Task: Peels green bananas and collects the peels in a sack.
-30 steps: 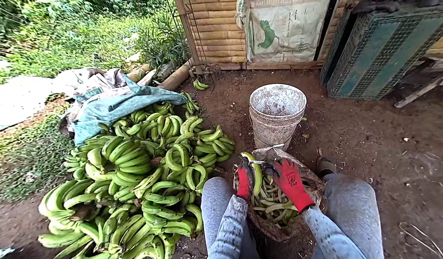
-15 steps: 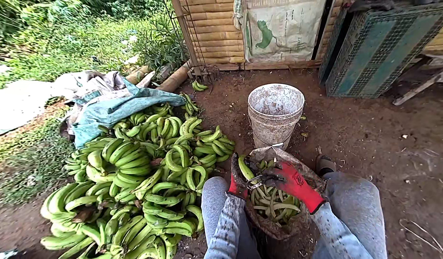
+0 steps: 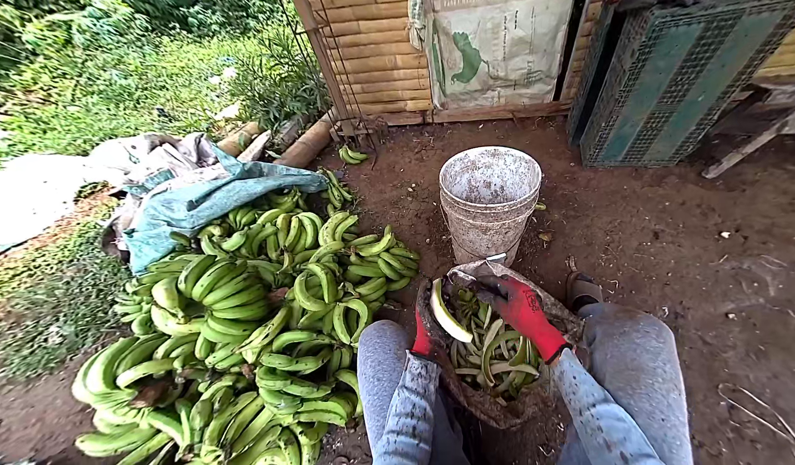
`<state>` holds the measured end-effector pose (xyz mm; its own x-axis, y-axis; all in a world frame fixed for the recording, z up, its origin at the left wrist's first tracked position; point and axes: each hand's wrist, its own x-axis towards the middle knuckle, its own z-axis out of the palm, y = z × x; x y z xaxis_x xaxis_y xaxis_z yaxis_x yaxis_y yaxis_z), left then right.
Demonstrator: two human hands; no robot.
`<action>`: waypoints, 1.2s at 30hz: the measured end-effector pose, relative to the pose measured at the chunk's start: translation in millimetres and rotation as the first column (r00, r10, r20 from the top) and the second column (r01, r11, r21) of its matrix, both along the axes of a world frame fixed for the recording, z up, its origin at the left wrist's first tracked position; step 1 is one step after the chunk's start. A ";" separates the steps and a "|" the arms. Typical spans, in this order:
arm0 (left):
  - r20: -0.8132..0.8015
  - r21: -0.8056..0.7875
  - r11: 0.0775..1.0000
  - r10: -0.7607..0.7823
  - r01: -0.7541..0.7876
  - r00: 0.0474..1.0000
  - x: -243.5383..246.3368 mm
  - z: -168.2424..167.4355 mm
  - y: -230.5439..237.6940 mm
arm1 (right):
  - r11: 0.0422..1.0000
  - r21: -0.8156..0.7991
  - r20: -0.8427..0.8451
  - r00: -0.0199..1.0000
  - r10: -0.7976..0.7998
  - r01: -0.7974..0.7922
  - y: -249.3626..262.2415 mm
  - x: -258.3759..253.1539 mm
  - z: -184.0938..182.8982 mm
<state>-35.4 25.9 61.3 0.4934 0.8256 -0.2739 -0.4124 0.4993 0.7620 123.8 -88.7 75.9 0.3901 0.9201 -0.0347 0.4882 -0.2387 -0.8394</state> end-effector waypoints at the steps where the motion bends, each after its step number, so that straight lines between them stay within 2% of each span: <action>1: 0.186 -0.093 0.993 -0.051 0.069 0.981 -4.4 2.8 6.1 | 0.987 0.043 -0.046 0.987 0.155 -0.153 -7.8 3.1 6.7; 3: 0.500 -0.202 0.934 -0.159 0.294 0.851 -7.5 3.4 14.1 | 0.916 0.048 -0.009 0.917 0.398 -0.397 -15.9 3.8 21.9; 4: 0.546 -0.206 0.914 -0.190 0.350 0.816 -6.6 4.3 12.6 | 0.902 0.040 0.050 0.902 0.429 -0.431 -17.1 1.2 24.5; 5: 0.496 -0.179 0.927 -0.205 0.330 0.844 -4.6 5.5 8.7 | 0.910 0.021 0.103 0.906 0.410 -0.414 -17.1 -2.4 24.8; 7: 0.254 -0.026 0.984 -0.164 0.176 0.953 -0.7 7.1 -1.9 | 0.960 -0.027 0.191 0.942 0.278 -0.278 -11.1 -11.4 19.2; 8: 0.167 0.048 0.991 -0.135 0.129 0.977 -0.3 6.5 -7.6 | 0.985 -0.033 0.204 0.964 0.171 -0.168 -5.7 -15.7 13.2; 11: -0.069 0.180 0.976 -0.113 0.124 0.991 -2.2 5.3 -18.2 | 0.986 -0.051 0.184 0.972 -0.147 0.159 8.6 -18.4 -0.4; 12: -0.237 0.269 0.952 -0.083 0.147 0.968 -5.8 8.4 -18.7 | 0.971 -0.058 0.165 0.962 -0.220 0.232 10.0 -15.8 -1.0; 13: -0.425 0.367 0.917 0.018 0.154 0.905 -7.5 12.1 -17.4 | 0.958 -0.055 0.133 0.953 -0.271 0.280 9.0 -12.8 0.7; 14: -0.541 0.459 0.879 0.159 0.131 0.826 -6.9 15.6 -15.3 | 0.950 -0.039 0.096 0.947 -0.305 0.310 6.0 -9.7 3.8; 15: -0.560 0.551 0.830 0.298 0.080 0.773 -4.5 21.4 -12.3 | 0.943 -0.012 0.066 0.942 -0.330 0.331 2.3 -6.9 7.4; 16: -0.499 0.655 0.756 0.422 0.010 0.757 1.3 31.3 -7.4 | 0.937 0.032 0.037 0.937 -0.348 0.347 -0.5 -4.5 10.6; 18: -0.299 0.845 0.530 0.576 -0.069 0.761 21.7 64.6 11.5 | 0.920 0.119 -0.050 0.927 -0.371 0.374 -2.1 -3.2 13.2; 20: -0.118 0.957 0.280 0.614 -0.076 0.780 56.9 110.7 42.2 | 0.897 0.168 -0.162 0.909 -0.384 0.409 -2.1 -5.7 12.6; 22: -0.132 0.986 0.160 0.609 0.041 0.782 99.2 145.4 75.3 | 0.865 0.216 -0.258 0.881 -0.397 0.453 -1.7 -4.9 13.8; 24: -0.293 0.956 0.184 0.584 0.228 0.757 131.2 146.3 91.5 | 0.816 0.267 -0.371 0.837 -0.403 0.512 -4.7 -1.8 19.6; 25: -0.356 0.934 0.223 0.532 0.279 0.768 139.9 130.3 90.6 | 0.791 0.285 -0.428 0.811 -0.399 0.541 -7.9 0.9 24.9; 26: -0.418 0.907 0.265 0.458 0.328 0.784 143.4 103.4 85.8 | 0.766 0.302 -0.473 0.786 -0.397 0.568 -11.6 4.2 31.0; 27: -0.518 0.853 0.310 0.389 0.421 0.762 141.0 68.2 76.9 | 0.740 0.313 -0.509 0.763 -0.399 0.595 -15.3 7.1 36.2; 28: -0.682 0.730 0.353 0.317 0.585 0.659 133.9 29.1 65.9 | 0.718 0.323 -0.535 0.745 -0.399 0.616 -19.4 9.8 40.8; 29: -0.861 0.509 0.395 0.235 0.765 0.451 129.6 -12.4 59.0 | 0.704 0.330 -0.551 0.734 -0.397 0.628 -23.5 12.3 45.1; 30: -0.976 0.214 0.418 0.130 0.883 0.175 127.0 -46.5 51.6 | 0.695 0.338 -0.567 0.727 -0.387 0.634 -27.5 13.9 48.2; 31: -0.997 -0.011 0.429 0.064 0.903 -0.043 126.5 -74.8 43.2 | 0.689 0.348 -0.577 0.725 -0.376 0.635 -30.7 15.1 49.9; 32: -0.982 -0.138 0.445 0.055 0.885 -0.181 127.8 -98.8 36.1 | 0.685 0.362 -0.579 0.728 -0.367 0.633 -32.7 16.0 50.4; 34: -0.945 -0.213 0.479 0.120 0.851 -0.305 134.3 -136.4 29.5 | 0.685 0.388 -0.572 0.743 -0.346 0.617 -34.5 16.5 50.8; 36: -0.904 -0.278 0.474 0.166 0.836 -0.395 145.3 -155.3 28.6 | 0.682 0.412 -0.561 0.758 -0.333 0.604 -34.8 16.7 49.1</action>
<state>109.9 54.5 -94.0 0.3904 0.7100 -0.5861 0.8710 -0.4911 -0.0147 140.5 -123.5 125.0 0.8432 0.5202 0.1354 0.0200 0.2213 -0.9750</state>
